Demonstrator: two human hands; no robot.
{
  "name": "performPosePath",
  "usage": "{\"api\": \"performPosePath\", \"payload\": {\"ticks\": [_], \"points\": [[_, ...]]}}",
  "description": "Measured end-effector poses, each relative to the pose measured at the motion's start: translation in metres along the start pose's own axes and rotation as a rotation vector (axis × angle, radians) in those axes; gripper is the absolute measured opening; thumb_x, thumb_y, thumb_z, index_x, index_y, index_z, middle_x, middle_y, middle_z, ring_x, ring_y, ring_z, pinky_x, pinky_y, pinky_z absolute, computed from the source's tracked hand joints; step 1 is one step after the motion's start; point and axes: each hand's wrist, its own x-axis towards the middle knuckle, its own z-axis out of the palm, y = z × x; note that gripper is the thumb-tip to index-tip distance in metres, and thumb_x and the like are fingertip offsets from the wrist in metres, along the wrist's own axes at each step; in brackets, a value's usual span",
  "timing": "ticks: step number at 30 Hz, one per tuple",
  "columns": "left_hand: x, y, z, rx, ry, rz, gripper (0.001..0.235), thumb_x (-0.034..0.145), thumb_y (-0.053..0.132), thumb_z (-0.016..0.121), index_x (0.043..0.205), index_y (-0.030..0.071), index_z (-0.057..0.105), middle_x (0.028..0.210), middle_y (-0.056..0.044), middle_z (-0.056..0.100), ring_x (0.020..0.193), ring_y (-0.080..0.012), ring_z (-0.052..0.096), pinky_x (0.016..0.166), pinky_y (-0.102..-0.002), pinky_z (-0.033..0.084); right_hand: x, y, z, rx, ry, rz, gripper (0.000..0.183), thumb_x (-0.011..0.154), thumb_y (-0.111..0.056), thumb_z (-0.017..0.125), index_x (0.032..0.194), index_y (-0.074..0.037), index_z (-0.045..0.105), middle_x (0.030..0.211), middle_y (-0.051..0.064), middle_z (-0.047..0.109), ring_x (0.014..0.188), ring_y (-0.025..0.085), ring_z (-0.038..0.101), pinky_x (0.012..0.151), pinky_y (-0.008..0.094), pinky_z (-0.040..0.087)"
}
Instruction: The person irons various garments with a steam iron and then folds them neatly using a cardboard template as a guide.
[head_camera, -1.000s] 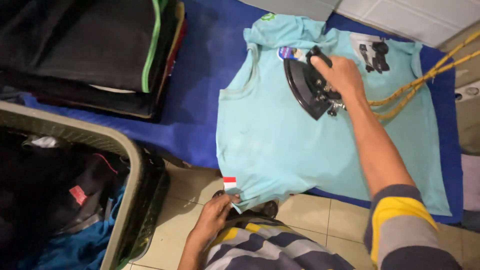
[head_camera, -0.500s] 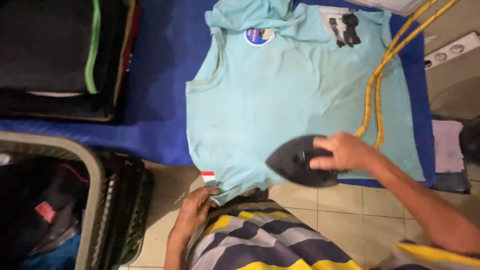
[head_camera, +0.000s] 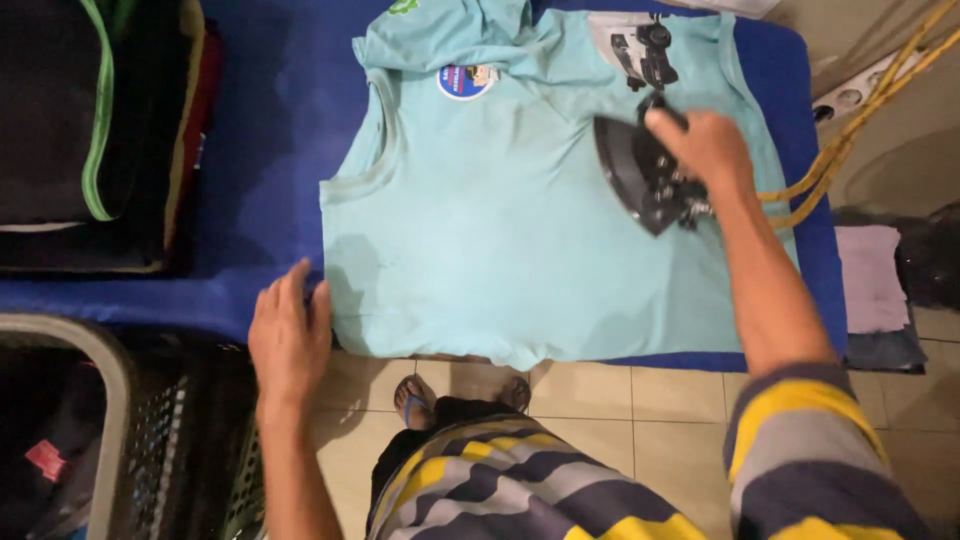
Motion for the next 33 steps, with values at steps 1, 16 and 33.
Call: {"api": "performPosePath", "payload": {"ticks": [1, 16, 33], "points": [[0.009, -0.007, 0.015, 0.122, 0.021, -0.022, 0.041, 0.109, 0.028, 0.053, 0.142, 0.004, 0.059, 0.124, -0.019, 0.071, 0.108, -0.0419, 0.059, 0.087, -0.052, 0.050, 0.016, 0.012, 0.001, 0.027, 0.095, 0.010, 0.080, 0.107, -0.075, 0.045, 0.068, -0.005, 0.054, 0.065, 0.013, 0.058, 0.065, 0.036, 0.058, 0.059, 0.051, 0.037], [0.009, -0.046, 0.050, -0.001, 0.176, -0.119, 0.025, 0.105, 0.019, 0.077, 0.128, 0.011, 0.075, 0.096, -0.009, 0.068, 0.089, -0.0336, 0.068, 0.082, -0.045, 0.053, -0.184, 0.049, -0.010, -0.079, -0.487, -0.351, 0.078, 0.080, -0.075, 0.066, 0.120, -0.009, 0.075, 0.108, 0.019, 0.079, 0.103, 0.037, 0.076, 0.096, 0.050, 0.058], [0.006, -0.021, 0.042, -0.062, 0.165, -0.261, 0.035, 0.105, 0.028, 0.068, 0.130, 0.003, 0.072, 0.100, -0.013, 0.069, 0.093, -0.0322, 0.065, 0.086, -0.047, 0.047, 0.021, 0.203, -0.034, 0.103, 0.041, 0.140, 0.074, 0.110, -0.071, 0.044, 0.078, -0.006, 0.063, 0.060, 0.011, 0.062, 0.049, 0.026, 0.060, 0.054, 0.042, 0.046]]}}
